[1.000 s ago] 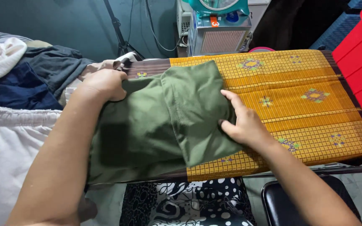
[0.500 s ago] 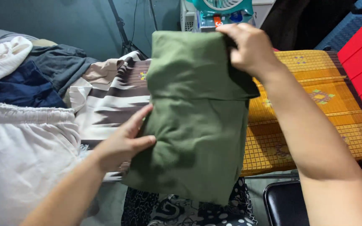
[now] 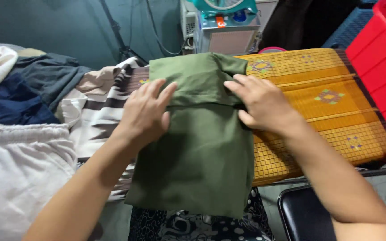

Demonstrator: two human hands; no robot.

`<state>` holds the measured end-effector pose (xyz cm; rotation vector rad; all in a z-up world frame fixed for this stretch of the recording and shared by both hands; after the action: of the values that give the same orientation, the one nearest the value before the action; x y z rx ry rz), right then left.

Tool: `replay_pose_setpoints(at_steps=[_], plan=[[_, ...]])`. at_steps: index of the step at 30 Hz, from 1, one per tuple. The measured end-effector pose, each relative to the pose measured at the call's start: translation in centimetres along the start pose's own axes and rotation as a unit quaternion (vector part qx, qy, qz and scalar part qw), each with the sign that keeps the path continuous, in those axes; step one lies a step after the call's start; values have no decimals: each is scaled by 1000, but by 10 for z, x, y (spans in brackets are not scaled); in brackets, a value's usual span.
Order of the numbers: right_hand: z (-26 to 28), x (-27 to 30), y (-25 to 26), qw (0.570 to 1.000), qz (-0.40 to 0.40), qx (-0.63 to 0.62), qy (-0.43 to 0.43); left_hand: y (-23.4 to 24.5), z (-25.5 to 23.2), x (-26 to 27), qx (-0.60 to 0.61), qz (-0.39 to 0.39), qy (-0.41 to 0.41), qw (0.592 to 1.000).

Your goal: Folding various garments like shirts and dresses on a flat surface and placing them in a basket.

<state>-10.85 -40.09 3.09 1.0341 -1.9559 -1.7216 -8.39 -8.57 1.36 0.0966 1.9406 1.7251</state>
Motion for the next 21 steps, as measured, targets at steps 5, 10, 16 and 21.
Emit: replay_pose_setpoints(at_steps=[5, 10, 16, 21], plan=[[-22, -3, -49, 999, 3, 3, -39, -49, -12, -51, -59, -46, -20, 997], [-14, 11, 11, 996, -12, -52, -66, -30, -7, -53, 13, -22, -34, 999], [25, 36, 14, 994, -92, -55, -6, -2, -15, -2, 52, -50, -86, 994], [32, 35, -1, 995, 25, -92, 19, -6, -2, 16, -45, -154, -70, 985]])
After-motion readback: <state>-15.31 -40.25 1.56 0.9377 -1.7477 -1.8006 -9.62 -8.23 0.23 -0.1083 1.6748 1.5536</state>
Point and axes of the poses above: each hand's wrist, its own x-axis away from the middle knuckle, its own y-axis out of the back of the hand, z = x × y, the point moved 2 cm from there along -x, towards the middle knuckle, and after that the axes turned 11 degrees about y, right-handed, at the moved point
